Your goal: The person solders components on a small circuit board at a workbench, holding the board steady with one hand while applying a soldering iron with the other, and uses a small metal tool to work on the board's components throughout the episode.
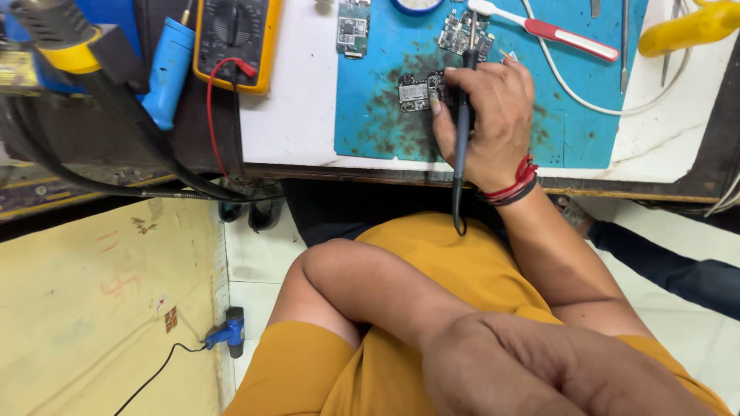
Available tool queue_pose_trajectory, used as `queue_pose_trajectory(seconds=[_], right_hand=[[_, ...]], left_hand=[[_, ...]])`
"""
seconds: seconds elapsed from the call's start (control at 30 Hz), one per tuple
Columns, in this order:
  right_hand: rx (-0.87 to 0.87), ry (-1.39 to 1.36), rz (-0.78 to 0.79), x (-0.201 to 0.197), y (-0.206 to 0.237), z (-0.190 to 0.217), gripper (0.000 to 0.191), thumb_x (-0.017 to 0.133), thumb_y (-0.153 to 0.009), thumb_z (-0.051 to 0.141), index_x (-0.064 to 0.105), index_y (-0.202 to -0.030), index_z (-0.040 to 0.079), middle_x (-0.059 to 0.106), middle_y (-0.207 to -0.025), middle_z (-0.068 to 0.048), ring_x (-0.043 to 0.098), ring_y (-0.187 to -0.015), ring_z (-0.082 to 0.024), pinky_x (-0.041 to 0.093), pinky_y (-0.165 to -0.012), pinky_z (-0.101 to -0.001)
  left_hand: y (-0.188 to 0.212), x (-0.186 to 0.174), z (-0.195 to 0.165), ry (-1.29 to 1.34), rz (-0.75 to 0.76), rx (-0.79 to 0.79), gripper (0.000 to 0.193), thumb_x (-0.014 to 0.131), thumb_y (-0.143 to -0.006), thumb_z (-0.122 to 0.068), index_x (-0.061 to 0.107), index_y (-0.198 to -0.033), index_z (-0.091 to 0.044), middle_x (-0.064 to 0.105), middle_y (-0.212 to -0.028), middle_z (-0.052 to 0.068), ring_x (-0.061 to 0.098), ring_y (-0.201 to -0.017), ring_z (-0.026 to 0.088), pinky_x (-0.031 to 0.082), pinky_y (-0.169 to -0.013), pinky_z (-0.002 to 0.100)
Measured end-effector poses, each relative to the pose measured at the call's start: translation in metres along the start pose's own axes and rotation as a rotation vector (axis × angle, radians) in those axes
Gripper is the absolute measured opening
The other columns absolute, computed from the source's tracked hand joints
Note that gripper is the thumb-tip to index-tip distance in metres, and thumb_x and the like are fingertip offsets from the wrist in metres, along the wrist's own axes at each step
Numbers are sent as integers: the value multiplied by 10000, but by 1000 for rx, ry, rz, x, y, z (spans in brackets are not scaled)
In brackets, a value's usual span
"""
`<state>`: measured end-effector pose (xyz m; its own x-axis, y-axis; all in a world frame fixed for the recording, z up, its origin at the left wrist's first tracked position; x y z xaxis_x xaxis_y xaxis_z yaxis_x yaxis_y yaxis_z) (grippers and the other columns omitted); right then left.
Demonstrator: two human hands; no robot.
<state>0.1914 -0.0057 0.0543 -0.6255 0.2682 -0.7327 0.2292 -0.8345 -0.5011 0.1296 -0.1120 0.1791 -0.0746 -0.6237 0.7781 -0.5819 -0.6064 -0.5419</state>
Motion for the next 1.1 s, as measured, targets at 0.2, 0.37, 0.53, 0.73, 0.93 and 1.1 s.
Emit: queue_pose_trajectory(seconds=[0.2, 0.37, 0.53, 0.73, 0.93, 1.1], right_hand=[[17, -38, 14, 2, -2, -2, 326, 802, -1007, 141, 634, -1270, 47, 688, -1131, -123, 630, -1144, -347, 405, -1173, -554], [-12, -40, 37, 0, -9, 0, 371, 768, -952, 124, 614, -1281, 49, 686, -1219, -140, 606, -1210, -364, 387, -1166, -567], [2, -41, 138, 0, -13, -5, 453, 761, -916, 117, 604, -1337, 63, 675, -1285, -152, 576, -1253, -387, 392, -1144, -553], [6, -36, 116, 3, -17, -3, 440, 758, -916, 126, 598, -1322, 73, 674, -1243, -149, 584, -1237, -381, 393, -1151, -554], [20, -23, 88, 3, -14, -6, 405, 757, -945, 165, 594, -1299, 54, 668, -1171, -161, 596, -1189, -366, 401, -1122, -534], [153, -498, -140, 7, -1, -12, 432, 634, -1124, 270, 412, -1353, -21, 614, -1128, -173, 650, -1007, -275, 542, -885, -356]], left_hand=[[3, -10, 0, -17, -6, 18, 384, 414, -1135, -406, 497, -1014, -51, 635, -1112, 188, 657, -904, 238, 573, -777, 318], [14, -39, -22, -323, -111, 80, 377, 419, -1129, -402, 498, -1033, -46, 636, -1160, 189, 677, -960, 248, 591, -813, 323], [49, -115, -89, -1541, -582, 444, 447, 364, -1156, -436, 535, -1040, -39, 600, -1302, 116, 608, -884, 143, 545, -808, 252], [89, -154, -119, -1846, -856, 56, 276, 504, -1187, -244, 633, -1308, -31, 594, -1373, 157, 591, -1245, 270, 489, -1078, 385], [109, -154, -128, -1996, -944, -191, 296, 632, -1079, -219, 694, -1313, -49, 670, -1167, 112, 656, -1071, 251, 536, -965, 369], [106, -157, -128, -1749, -940, 80, 235, 621, -1133, -169, 661, -1329, -46, 655, -1215, 128, 672, -1054, 199, 560, -924, 299]])
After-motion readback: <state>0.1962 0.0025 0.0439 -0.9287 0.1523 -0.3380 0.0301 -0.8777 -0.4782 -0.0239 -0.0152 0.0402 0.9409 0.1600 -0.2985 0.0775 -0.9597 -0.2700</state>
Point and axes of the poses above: each hand's wrist, its own y-axis away from the middle knuckle, its own x-axis out of the palm, z = x × y, the point moved 4 cm from there along -y, towards the middle knuckle
